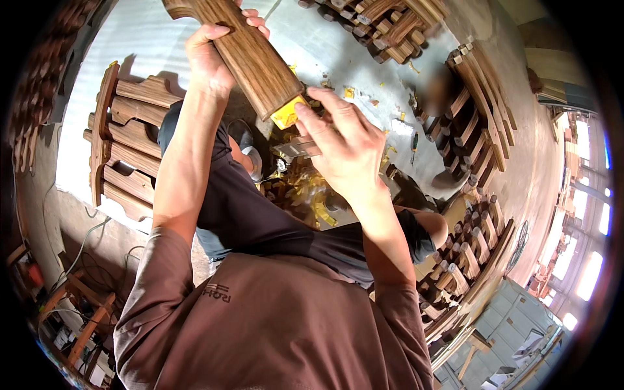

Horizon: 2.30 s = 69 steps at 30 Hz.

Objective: The person is using a scraper to remove excess glue and yellow tape from wooden furniture components. They work on one piece at a time, scraping different sides and ends before placing the finished component onto a stack.

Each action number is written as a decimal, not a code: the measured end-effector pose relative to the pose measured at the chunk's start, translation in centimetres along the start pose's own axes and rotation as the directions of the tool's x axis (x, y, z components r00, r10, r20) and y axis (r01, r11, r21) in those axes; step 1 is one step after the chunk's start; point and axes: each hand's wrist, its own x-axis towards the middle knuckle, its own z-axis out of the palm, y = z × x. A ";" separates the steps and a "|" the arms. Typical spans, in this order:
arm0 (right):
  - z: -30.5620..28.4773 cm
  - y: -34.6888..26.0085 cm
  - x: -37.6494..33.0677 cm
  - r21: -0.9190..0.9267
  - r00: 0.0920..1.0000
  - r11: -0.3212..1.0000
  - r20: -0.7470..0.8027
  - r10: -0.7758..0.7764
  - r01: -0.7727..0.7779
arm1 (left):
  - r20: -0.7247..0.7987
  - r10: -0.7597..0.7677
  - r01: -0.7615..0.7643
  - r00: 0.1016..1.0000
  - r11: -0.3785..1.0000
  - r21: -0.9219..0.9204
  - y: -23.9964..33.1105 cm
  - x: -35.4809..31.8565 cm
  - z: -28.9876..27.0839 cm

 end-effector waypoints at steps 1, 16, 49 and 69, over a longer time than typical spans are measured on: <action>0.0 0.1 0.3 -0.021 0.998 0.998 0.030 -0.056 0.056 | -0.009 -0.014 0.014 1.000 1.000 0.003 -0.1 0.0 0.0; 1.9 0.5 -0.2 0.777 0.401 0.033 0.287 0.870 -0.628 | 0.062 0.041 -0.041 0.997 0.999 -0.003 -1.4 0.3 -0.8; 1.8 5.1 -18.5 -0.451 0.476 0.557 0.288 0.831 -0.697 | 0.154 0.541 0.064 0.827 -0.362 0.930 -1.6 0.4 -0.6; -4.2 9.3 -9.5 -0.233 0.860 0.829 -0.097 0.501 -0.509 | 0.417 -0.222 -0.440 0.881 -0.706 0.555 -5.9 -0.3 -1.8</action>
